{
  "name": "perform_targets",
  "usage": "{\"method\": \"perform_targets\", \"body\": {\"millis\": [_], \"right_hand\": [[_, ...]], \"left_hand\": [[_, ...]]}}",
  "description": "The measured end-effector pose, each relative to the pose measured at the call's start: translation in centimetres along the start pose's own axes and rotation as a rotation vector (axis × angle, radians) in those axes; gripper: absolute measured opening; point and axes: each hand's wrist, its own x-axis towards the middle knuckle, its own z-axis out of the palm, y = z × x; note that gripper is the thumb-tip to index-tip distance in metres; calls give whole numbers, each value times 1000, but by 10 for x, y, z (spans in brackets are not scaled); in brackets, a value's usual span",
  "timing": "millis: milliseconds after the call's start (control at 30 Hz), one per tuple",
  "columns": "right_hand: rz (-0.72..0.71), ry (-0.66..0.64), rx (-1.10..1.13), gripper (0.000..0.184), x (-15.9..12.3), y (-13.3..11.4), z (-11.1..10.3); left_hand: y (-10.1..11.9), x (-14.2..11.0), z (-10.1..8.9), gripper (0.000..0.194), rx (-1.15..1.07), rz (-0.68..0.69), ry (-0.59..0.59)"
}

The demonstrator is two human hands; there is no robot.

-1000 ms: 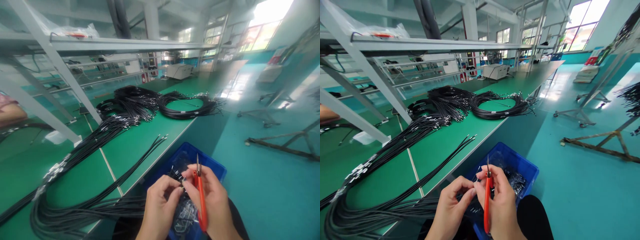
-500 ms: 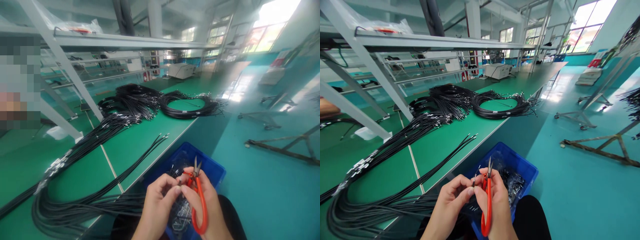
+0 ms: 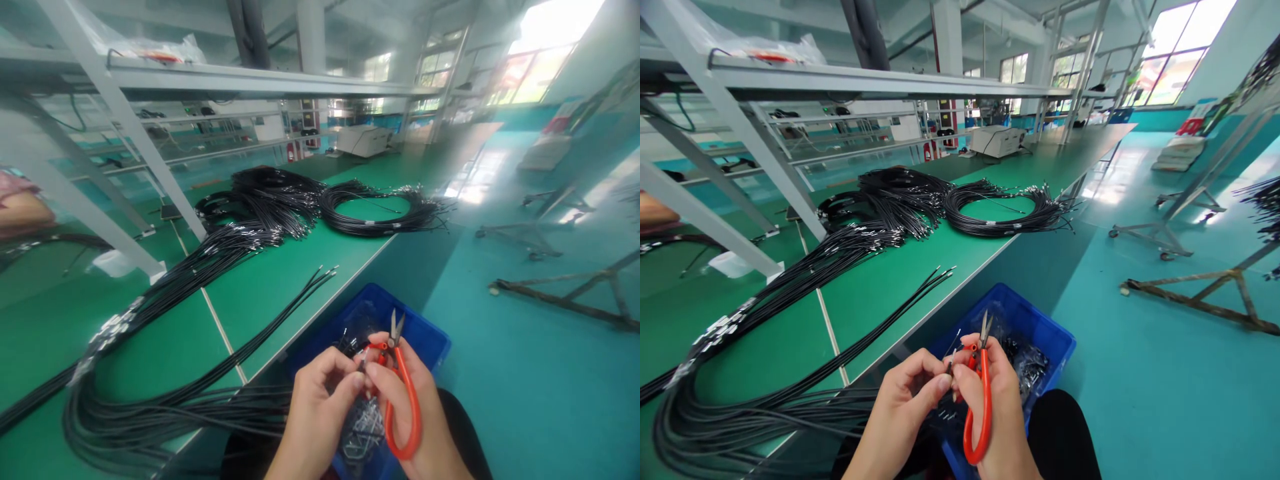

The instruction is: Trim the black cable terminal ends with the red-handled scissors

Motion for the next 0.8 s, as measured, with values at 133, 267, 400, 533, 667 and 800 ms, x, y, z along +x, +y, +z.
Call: {"method": "perform_targets", "body": {"millis": [133, 267, 400, 533, 667, 800], "right_hand": [[-64, 25, -84, 30, 2, 2, -3], [-203, 150, -327, 27, 1, 0, 0], [-343, 257, -603, 21, -3, 5, 2], [-485, 259, -875, 19, -10, 8, 1], [-305, -5, -777, 30, -9, -5, -8], [186, -404, -477, 28, -6, -29, -23]], "left_hand": [[-2, 1, -1, 17, 61, 7, 36], [-3, 1, 2, 16, 324, 52, 125], [-4, -2, 5, 16, 387, 56, 127], [-3, -1, -2, 15, 266, 13, 121], [0, 4, -18, 16, 24, -42, 55], [4, 8, -29, 15, -132, -99, -32]]}}
